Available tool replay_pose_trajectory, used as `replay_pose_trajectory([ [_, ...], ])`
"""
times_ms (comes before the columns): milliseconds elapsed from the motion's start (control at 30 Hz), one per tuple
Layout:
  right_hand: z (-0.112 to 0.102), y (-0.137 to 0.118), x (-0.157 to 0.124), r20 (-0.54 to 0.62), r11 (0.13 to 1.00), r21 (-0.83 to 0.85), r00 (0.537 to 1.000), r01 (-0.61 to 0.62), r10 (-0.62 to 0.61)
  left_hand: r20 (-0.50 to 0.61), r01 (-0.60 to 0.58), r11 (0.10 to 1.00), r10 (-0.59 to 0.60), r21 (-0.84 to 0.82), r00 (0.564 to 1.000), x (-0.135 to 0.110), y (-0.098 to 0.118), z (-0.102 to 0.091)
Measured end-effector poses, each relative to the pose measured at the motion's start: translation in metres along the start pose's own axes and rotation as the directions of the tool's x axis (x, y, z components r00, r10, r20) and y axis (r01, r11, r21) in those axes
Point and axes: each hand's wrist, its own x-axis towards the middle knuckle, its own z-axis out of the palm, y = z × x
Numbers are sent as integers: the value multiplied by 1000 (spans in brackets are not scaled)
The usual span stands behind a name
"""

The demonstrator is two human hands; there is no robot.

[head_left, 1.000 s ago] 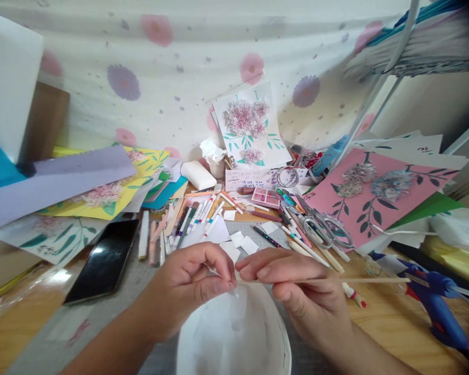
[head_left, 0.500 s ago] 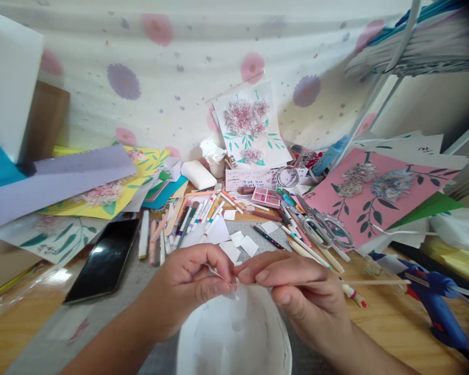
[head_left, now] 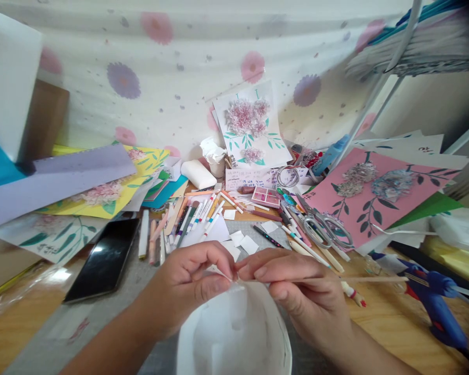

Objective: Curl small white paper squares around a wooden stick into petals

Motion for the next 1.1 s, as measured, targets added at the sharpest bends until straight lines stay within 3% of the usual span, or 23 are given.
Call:
replay_pose_trajectory([
  [167, -1, 1, 0, 13, 999, -38, 1000, 18, -18, -9, -150, 979, 153, 141, 988, 2, 1, 0],
  [500, 0, -4, 3, 42, 980, -187, 997, 65, -58, -33, -191, 938, 209, 288, 977, 0, -1, -3],
  [1000, 1, -1, 1, 11, 977, -212, 999, 35, -34, -78, -211, 916, 251, 343, 965, 3, -1, -1],
  [1100, 1, -1, 2, -7, 968, -248, 999, 39, -42, -185, -245, 860, 357, 448, 916, 2, -1, 0],
])
